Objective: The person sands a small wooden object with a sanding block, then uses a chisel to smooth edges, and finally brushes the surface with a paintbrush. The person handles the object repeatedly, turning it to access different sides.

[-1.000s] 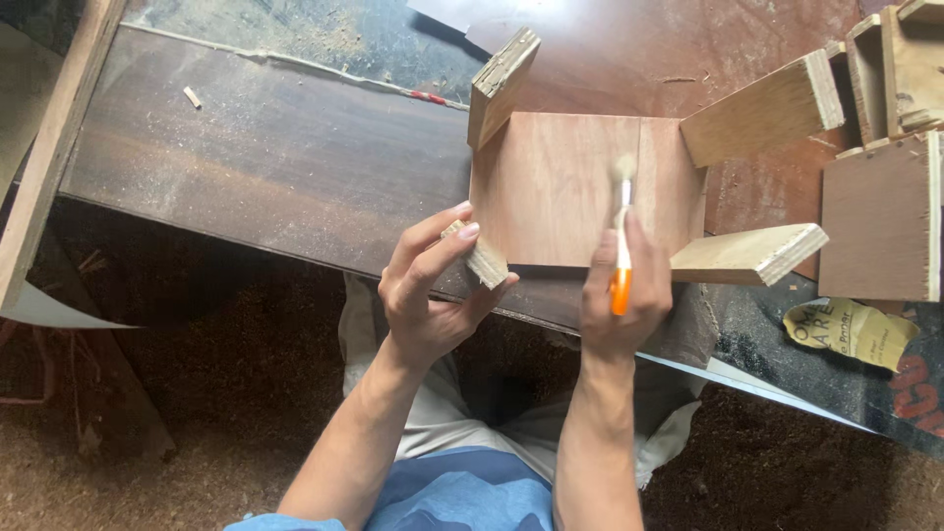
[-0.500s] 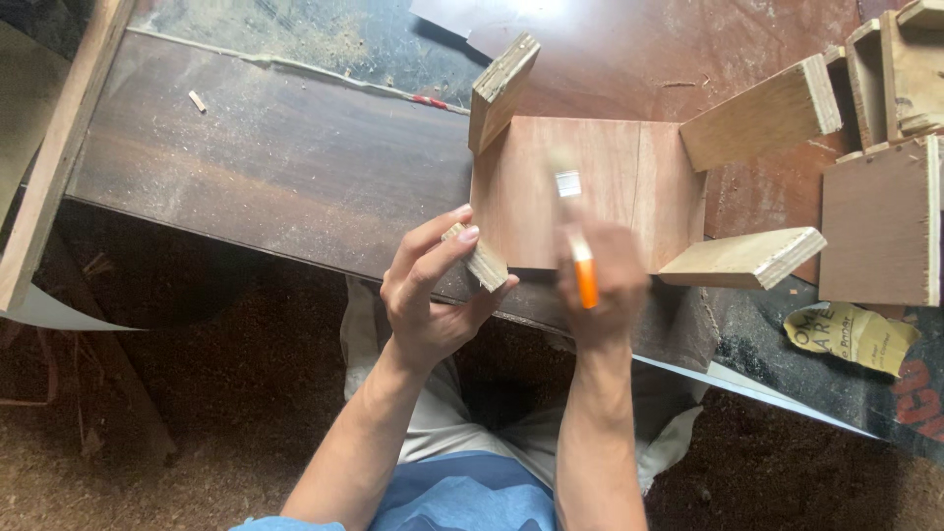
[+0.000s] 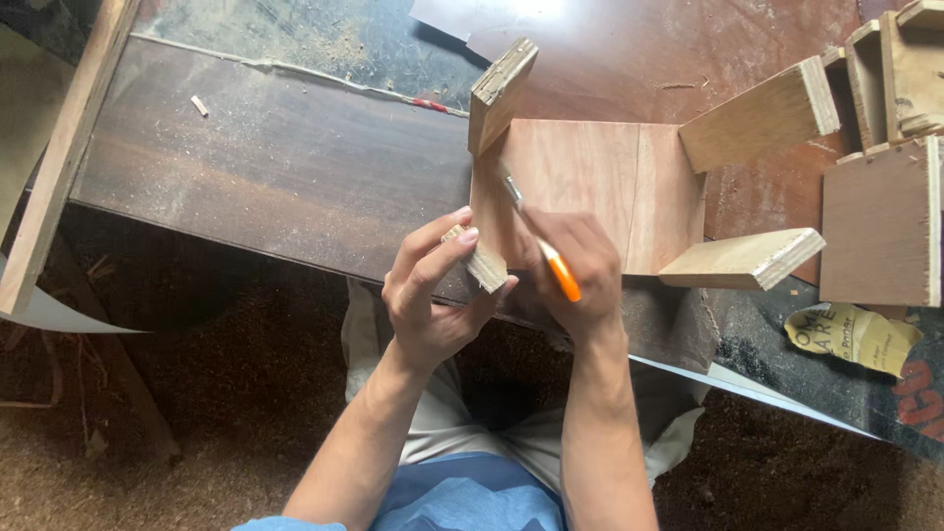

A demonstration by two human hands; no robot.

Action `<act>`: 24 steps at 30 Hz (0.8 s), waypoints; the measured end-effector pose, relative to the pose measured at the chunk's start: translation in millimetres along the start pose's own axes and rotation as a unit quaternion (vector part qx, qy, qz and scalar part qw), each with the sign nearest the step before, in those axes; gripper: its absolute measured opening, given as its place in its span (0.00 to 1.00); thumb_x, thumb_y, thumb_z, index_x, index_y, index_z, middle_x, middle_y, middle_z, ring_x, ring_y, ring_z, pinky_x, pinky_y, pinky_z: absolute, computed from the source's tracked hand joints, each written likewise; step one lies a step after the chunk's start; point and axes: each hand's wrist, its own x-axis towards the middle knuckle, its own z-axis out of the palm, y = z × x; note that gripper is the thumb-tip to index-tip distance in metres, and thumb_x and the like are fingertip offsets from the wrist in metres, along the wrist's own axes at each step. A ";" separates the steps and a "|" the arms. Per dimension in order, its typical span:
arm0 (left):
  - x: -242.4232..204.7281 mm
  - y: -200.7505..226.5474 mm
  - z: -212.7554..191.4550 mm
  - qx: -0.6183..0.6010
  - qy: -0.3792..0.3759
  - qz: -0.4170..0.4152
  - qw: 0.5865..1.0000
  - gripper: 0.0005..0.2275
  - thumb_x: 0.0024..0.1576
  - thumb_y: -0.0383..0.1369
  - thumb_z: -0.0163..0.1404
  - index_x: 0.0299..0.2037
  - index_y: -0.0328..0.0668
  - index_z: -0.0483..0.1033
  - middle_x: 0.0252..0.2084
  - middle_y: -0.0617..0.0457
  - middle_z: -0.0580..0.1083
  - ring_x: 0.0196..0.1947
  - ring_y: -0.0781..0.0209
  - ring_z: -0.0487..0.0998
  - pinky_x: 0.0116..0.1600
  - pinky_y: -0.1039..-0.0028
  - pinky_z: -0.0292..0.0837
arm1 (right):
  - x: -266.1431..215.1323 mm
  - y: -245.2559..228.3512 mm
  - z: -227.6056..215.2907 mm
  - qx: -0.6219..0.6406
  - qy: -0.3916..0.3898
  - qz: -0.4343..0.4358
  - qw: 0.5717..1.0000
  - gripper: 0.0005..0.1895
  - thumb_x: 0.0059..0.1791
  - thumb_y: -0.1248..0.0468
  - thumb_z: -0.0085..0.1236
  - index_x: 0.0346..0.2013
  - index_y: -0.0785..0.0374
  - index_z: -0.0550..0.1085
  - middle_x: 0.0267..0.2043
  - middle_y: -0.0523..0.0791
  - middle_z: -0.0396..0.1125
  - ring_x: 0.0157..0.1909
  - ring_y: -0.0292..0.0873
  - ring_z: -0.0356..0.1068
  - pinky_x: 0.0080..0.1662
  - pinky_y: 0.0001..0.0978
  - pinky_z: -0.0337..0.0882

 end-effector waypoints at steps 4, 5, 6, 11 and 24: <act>0.0 2.1 0.0 -0.005 0.002 -0.005 1.000 0.27 0.52 0.33 0.70 0.60 0.45 0.69 0.60 0.42 0.73 0.58 0.50 0.80 0.55 0.68 0.84 | 3.9 -5.9 -5.5 -0.071 0.078 0.167 0.980 0.19 0.59 0.59 0.50 0.52 0.73 0.79 0.32 0.54 0.70 0.35 0.51 0.69 0.42 0.43 0.69; 0.3 2.3 -0.6 -0.006 0.003 -0.003 1.000 0.27 0.52 0.32 0.70 0.60 0.44 0.70 0.60 0.41 0.73 0.58 0.50 0.80 0.55 0.68 0.83 | 6.1 -8.0 -4.3 -0.049 0.039 0.128 0.990 0.18 0.60 0.59 0.50 0.52 0.72 0.79 0.34 0.53 0.72 0.36 0.49 0.71 0.42 0.42 0.71; 0.9 2.8 -1.2 -0.008 0.004 -0.001 1.000 0.27 0.52 0.31 0.70 0.60 0.44 0.70 0.60 0.41 0.72 0.58 0.49 0.80 0.55 0.67 0.83 | 8.3 -10.0 -3.9 -0.027 0.001 0.089 0.996 0.18 0.60 0.60 0.50 0.52 0.71 0.79 0.36 0.53 0.73 0.37 0.48 0.72 0.43 0.40 0.72; 5.9 11.4 -0.9 -0.001 0.003 -0.013 1.000 0.27 0.53 0.29 0.70 0.61 0.44 0.70 0.62 0.41 0.72 0.59 0.49 0.80 0.57 0.68 0.82 | 21.9 -7.3 -8.6 -0.016 0.032 0.028 0.999 0.12 0.60 0.61 0.51 0.51 0.65 0.78 0.42 0.52 0.75 0.44 0.48 0.74 0.49 0.41 0.72; 27.4 30.7 4.4 0.137 -0.011 0.102 0.985 0.13 0.61 0.33 0.60 0.54 0.43 0.75 0.56 0.49 0.73 0.61 0.51 0.73 0.73 0.56 0.68 | 34.7 -9.5 -6.7 0.021 -0.043 -0.002 0.999 0.14 0.56 0.65 0.56 0.54 0.66 0.78 0.40 0.50 0.73 0.42 0.47 0.72 0.45 0.40 0.73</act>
